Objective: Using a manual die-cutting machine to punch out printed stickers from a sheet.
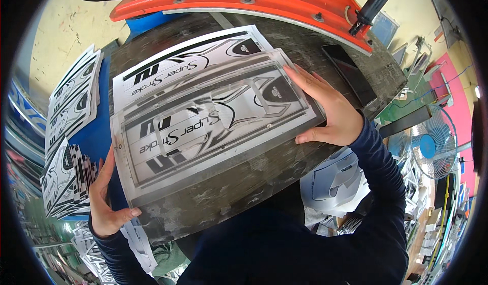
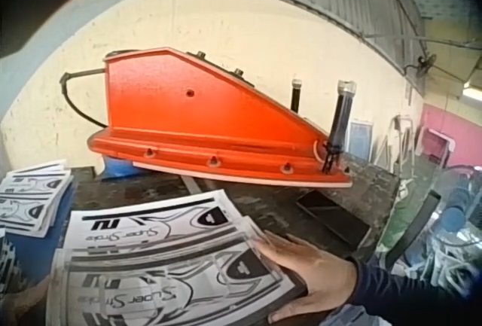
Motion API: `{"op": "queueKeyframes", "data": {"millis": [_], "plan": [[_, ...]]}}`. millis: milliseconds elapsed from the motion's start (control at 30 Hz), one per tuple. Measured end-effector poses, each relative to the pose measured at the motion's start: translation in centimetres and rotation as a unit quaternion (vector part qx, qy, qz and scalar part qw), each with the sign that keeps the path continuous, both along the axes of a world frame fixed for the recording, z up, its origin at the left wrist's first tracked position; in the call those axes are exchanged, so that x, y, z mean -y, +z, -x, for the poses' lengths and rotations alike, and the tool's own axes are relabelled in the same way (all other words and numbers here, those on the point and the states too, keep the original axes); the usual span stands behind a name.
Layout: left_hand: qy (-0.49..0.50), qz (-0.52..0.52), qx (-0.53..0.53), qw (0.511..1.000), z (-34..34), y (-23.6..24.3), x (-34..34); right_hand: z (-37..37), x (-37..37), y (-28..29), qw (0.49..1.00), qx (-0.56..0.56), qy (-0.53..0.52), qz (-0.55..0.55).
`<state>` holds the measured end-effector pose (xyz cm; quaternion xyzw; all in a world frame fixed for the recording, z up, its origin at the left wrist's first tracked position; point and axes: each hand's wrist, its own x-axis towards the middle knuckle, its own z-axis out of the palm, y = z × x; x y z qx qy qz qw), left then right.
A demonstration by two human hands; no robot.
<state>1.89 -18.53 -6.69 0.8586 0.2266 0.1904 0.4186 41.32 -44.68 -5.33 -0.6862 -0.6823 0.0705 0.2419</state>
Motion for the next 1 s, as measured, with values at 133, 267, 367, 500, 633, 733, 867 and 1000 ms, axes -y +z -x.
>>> {"op": "queueKeyframes", "data": {"millis": [133, 267, 367, 500, 633, 733, 867, 1000], "plan": [[0.007, 0.031, 0.039, 0.999, -0.3, -0.3, 0.4, 0.0, 0.0, -0.1, 1.000, 0.002, -0.001, -0.001], [0.006, -0.001, 0.004, 1.000, 0.4, -0.2, -0.1, -0.1, 0.0, -0.2, 1.000, 0.006, -0.008, 0.005], [0.007, -0.001, 0.010, 1.000, 0.4, -0.3, -0.1, 0.0, -0.1, -0.2, 1.000, 0.000, -0.002, 0.000], [0.015, 0.002, 0.006, 1.000, 0.5, -0.2, 0.0, 0.0, -0.1, -0.1, 1.000, 0.004, -0.002, 0.000], [0.018, -0.004, 0.013, 1.000, 0.5, -0.3, -0.1, 0.0, -0.1, -0.1, 1.000, 0.002, 0.000, 0.002], [0.019, 0.002, 0.010, 1.000, 0.4, -0.2, 0.0, -0.1, -0.1, -0.2, 1.000, 0.003, 0.002, -0.002], [0.023, 0.003, 0.006, 1.000, 0.4, -0.3, 0.1, 0.0, -0.2, -0.2, 1.000, 0.004, 0.007, -0.010], [0.016, -0.001, 0.005, 1.000, 0.4, -0.3, -0.1, 0.0, 0.0, -0.1, 1.000, 0.007, 0.001, -0.003]]}}
